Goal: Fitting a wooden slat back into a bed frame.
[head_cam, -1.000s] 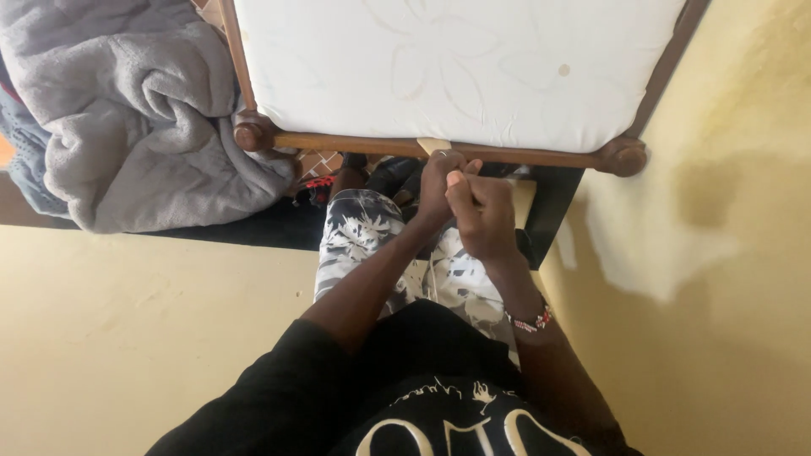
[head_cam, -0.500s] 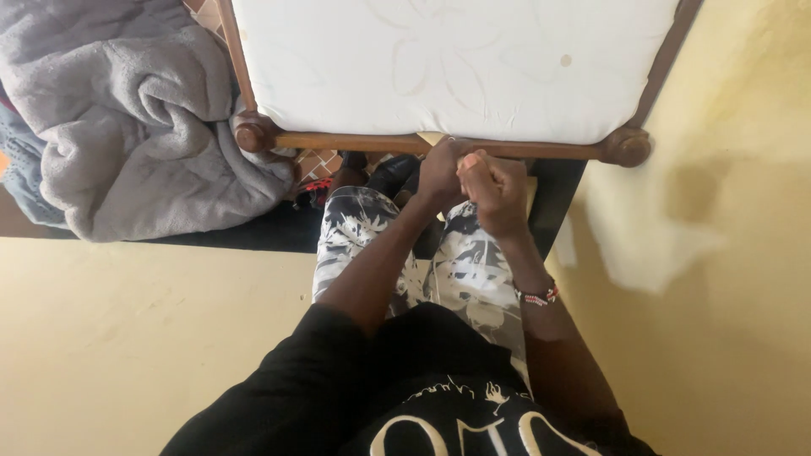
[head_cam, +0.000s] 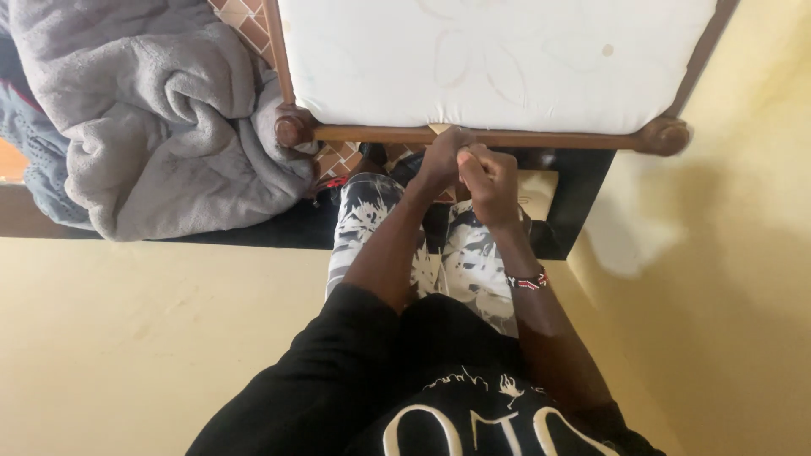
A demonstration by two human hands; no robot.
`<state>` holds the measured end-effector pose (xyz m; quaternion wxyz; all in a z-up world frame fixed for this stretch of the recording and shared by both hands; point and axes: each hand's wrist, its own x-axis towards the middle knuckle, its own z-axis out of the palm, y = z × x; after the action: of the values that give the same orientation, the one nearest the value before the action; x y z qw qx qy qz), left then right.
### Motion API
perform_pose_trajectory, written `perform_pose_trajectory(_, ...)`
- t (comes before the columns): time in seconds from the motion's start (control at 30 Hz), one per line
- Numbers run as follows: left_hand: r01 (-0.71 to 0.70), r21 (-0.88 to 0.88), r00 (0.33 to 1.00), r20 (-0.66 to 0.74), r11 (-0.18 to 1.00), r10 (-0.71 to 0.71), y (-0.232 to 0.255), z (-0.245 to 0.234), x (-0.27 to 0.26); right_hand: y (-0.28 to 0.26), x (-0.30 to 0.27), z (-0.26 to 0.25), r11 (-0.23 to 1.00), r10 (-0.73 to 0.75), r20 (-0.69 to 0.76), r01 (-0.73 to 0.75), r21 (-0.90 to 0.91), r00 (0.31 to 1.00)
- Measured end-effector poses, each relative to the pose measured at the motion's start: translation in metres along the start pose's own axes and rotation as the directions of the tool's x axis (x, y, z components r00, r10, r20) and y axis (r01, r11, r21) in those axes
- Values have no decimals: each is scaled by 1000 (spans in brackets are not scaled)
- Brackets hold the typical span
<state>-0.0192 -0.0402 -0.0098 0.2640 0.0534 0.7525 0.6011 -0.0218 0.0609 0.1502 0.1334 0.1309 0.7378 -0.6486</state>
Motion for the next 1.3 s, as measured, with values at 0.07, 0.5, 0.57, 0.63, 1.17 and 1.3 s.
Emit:
perform_pose_trajectory(0.07, 33, -78, 999, 28, 996, -31, 3, -14, -1, -15, 7, 15, 999, 51, -10, -51, 16, 999)
perform_pose_trajectory(0.5, 201, -141, 979, -9, 969, -205, -9, -86, -37, -44, 14, 90, 990, 70, 107, -56, -128, 992)
perform_pose_trajectory(0.57, 183, -102, 982, -28, 978, -187, -8, -90, -50, -57, 6, 94, 993, 95, 151, -84, -81, 984)
perform_pose_trajectory(0.63, 158, -19, 984, -76, 987, -159, -23, -97, -47, -40, 3, 102, 990, -67, 199, 90, -107, 978)
perform_pose_trajectory(1.17, 288, -230, 958, 62, 930, -281, -66, -174, -71, -26, 22, 192, 997, -50, 108, 56, -52, 993)
perform_pose_trajectory(1.3, 289, -90, 957, 28, 953, -287, -19, -196, -58, -52, 33, 185, 996, 74, 102, -70, -47, 992)
